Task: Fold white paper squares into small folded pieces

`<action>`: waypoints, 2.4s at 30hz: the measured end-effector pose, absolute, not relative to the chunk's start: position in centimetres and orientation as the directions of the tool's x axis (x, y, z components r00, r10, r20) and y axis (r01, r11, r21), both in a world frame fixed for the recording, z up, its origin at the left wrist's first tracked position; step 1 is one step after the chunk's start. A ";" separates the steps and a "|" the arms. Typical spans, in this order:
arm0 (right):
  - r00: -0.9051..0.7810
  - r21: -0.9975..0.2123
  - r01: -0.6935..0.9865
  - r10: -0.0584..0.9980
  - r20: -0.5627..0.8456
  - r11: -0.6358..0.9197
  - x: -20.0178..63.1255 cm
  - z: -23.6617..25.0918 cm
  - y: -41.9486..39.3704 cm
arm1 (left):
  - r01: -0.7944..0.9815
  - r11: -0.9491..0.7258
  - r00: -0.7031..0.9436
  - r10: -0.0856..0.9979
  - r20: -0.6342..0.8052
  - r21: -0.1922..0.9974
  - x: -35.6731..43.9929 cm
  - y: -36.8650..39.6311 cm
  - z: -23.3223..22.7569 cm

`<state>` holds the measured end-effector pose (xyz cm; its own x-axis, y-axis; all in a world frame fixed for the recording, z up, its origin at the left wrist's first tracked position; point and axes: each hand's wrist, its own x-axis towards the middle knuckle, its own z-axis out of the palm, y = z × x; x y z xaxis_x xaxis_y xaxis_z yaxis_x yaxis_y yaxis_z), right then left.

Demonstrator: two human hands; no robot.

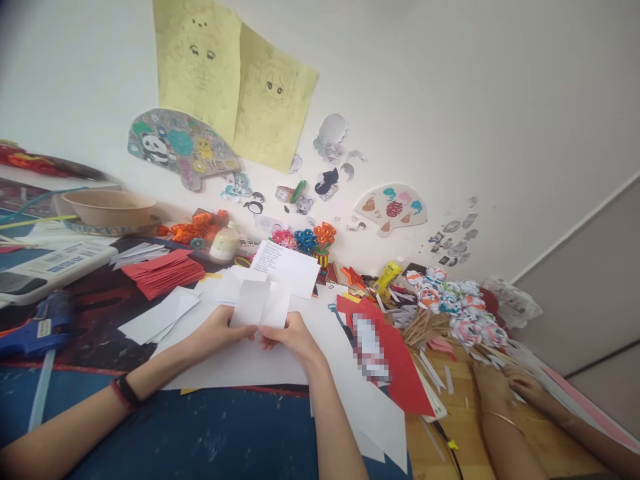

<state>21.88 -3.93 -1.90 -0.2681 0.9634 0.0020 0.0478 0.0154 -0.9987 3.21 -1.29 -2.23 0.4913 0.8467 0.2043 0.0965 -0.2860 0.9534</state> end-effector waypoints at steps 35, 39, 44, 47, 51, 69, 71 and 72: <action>-0.162 -0.989 -0.066 0.977 0.138 0.129 20.2 -1.9 -4.2 | -0.128 -0.268 0.412 0.861 0.297 0.955 3.8 -2.6 -1.2; -0.153 -0.987 -0.076 0.977 0.150 0.140 20.2 -2.0 -4.2 | -0.133 -0.272 0.420 0.856 0.303 0.953 3.7 -2.8 -1.0; -0.142 -0.987 -0.077 0.978 0.154 0.144 20.6 -2.4 -3.9 | -0.072 -0.273 0.418 0.865 0.278 0.959 3.5 -2.5 -1.3; -0.142 -0.988 -0.075 0.979 0.148 0.139 21.1 -2.5 -3.8 | 0.001 -0.267 0.402 0.883 0.244 0.964 3.3 -2.0 -1.7; -0.151 -0.991 -0.046 0.980 0.132 0.126 21.7 -2.3 -3.6 | 0.111 -0.263 0.388 0.899 0.202 0.958 3.3 -1.4 -2.2; -0.085 -0.996 0.009 0.992 0.092 0.093 22.0 -2.1 -3.7 | 0.254 -0.292 0.359 0.914 0.191 0.922 3.3 -1.0 -2.5; -0.067 -0.996 0.008 0.994 0.088 0.089 22.0 -2.1 -3.7 | 0.261 -0.300 0.358 0.913 0.196 0.918 3.3 -0.9 -2.6; -0.059 -0.996 0.007 0.995 0.084 0.085 22.0 -2.1 -3.7 | 0.263 -0.301 0.358 0.913 0.197 0.917 3.3 -0.9 -2.6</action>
<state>22.02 -3.65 -2.12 -0.0588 0.9947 0.0844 0.0070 0.0850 -0.9964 3.30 -0.86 -2.61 0.3577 0.9128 0.1970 0.2633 -0.3010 0.9165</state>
